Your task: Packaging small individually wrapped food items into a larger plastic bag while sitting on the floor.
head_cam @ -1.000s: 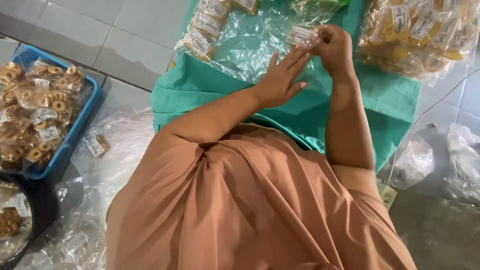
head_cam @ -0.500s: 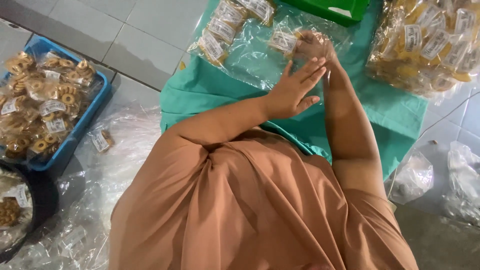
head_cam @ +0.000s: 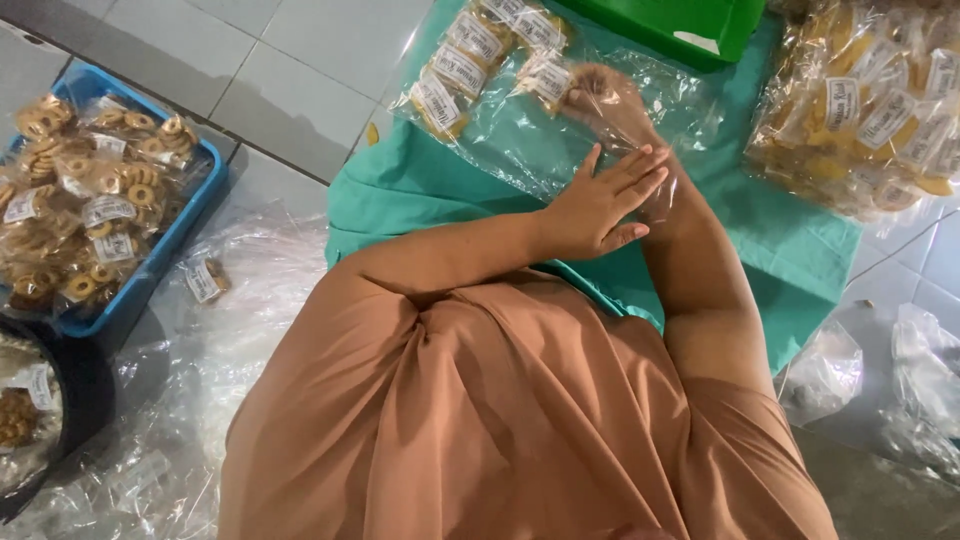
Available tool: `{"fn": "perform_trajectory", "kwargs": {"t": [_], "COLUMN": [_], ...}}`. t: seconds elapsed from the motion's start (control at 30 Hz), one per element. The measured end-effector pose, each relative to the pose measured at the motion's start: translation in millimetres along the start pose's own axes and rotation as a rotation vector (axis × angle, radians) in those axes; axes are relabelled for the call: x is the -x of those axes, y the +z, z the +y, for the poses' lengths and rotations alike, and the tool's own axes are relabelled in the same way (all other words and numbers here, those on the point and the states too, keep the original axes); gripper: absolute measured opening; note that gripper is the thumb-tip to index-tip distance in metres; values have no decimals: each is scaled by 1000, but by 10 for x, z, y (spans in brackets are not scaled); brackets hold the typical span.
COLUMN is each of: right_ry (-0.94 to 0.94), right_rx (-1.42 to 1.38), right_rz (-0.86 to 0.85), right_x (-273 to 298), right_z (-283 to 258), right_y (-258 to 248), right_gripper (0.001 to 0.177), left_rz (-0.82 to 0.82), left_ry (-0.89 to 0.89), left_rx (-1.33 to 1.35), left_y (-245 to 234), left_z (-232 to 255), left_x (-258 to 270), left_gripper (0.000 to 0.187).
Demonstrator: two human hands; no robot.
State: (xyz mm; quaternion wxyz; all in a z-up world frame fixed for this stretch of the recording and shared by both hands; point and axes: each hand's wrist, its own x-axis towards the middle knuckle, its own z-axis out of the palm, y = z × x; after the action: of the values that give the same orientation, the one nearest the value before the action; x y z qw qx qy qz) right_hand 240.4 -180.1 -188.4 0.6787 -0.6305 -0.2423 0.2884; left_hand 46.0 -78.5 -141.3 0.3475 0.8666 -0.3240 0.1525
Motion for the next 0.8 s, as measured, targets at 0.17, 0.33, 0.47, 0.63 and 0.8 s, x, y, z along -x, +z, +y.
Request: {"fn": "perform_trajectory", "kwargs": {"t": [0.17,0.33,0.47,0.63,0.8], "right_ry": [47,-3,-13,92,110], "right_rx": [137,275,289,20,58], "right_rz": [166,263,341,291,200], "right_x": [-55,-187,-115,-39,-31], "right_z": [-43,300,104,-96,-126], "right_y": [132,-48,150,304,393], "right_gripper": [34,39,25,19,10], "left_rz": [-38,48,325,311,148], "left_ry": [36,31,-197,-353,-408], "left_rx": [81,140,-170,-346,-317], "left_y": [-129,-429,-480,-312,-282], "left_z": [-36,-292,-760,-1200,-1212], "left_x": [46,63,163,357,384], "left_gripper": [70,58,58,54,61]}}
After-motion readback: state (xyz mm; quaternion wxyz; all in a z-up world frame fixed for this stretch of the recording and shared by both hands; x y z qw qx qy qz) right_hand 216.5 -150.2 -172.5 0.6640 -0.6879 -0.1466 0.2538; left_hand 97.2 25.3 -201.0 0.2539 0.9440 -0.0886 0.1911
